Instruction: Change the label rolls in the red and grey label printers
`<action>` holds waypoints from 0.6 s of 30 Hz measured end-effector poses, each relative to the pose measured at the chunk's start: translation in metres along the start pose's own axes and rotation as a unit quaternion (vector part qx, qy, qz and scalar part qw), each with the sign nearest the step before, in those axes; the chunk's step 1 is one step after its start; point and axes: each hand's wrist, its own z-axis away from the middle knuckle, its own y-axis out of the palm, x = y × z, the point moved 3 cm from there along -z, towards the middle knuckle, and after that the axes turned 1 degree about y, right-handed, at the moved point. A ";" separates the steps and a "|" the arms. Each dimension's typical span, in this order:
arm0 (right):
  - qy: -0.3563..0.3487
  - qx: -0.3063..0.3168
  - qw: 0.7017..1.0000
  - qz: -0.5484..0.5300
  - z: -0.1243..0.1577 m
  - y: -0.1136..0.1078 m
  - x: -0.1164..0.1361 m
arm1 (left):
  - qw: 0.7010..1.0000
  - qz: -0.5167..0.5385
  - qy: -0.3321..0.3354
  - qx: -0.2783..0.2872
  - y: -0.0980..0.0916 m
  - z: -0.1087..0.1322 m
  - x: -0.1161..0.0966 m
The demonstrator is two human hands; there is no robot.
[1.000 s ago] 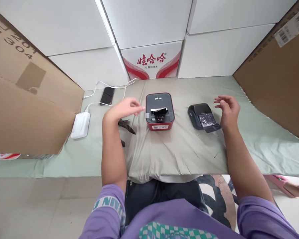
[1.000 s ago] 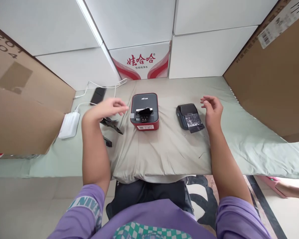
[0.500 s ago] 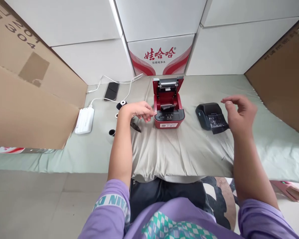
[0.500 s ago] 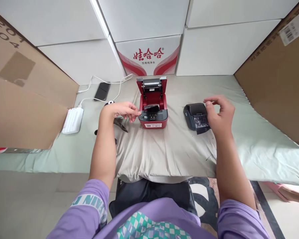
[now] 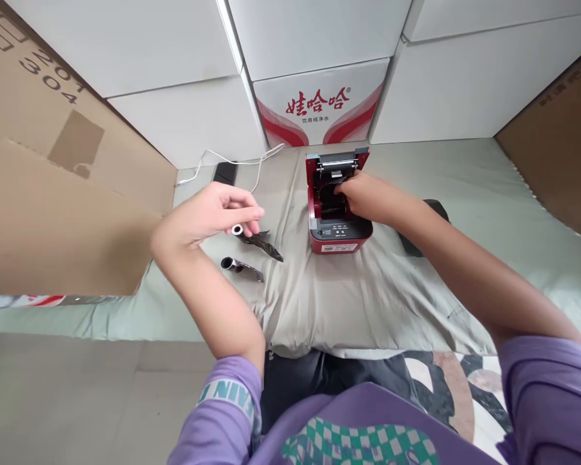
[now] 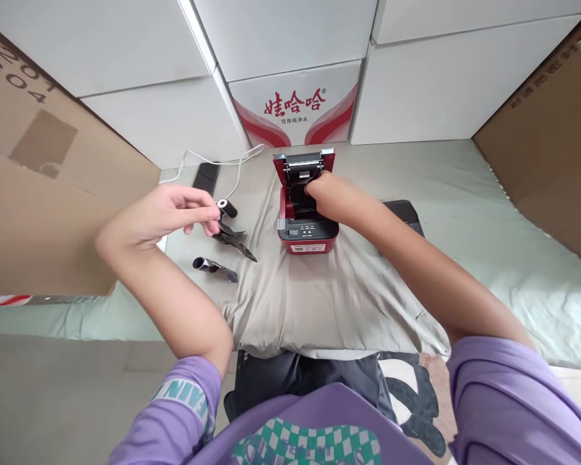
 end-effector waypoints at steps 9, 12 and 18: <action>0.063 -0.063 0.939 -0.332 0.030 -0.012 -0.009 | 0.996 0.030 0.033 -0.073 -0.015 0.028 0.010; 0.069 -0.067 0.926 -0.364 0.032 -0.013 -0.017 | 0.996 0.030 0.029 -0.073 -0.014 0.025 0.010; 0.036 -0.023 0.999 -0.015 0.000 -0.002 -0.009 | 0.997 0.029 0.023 -0.075 -0.014 0.023 0.010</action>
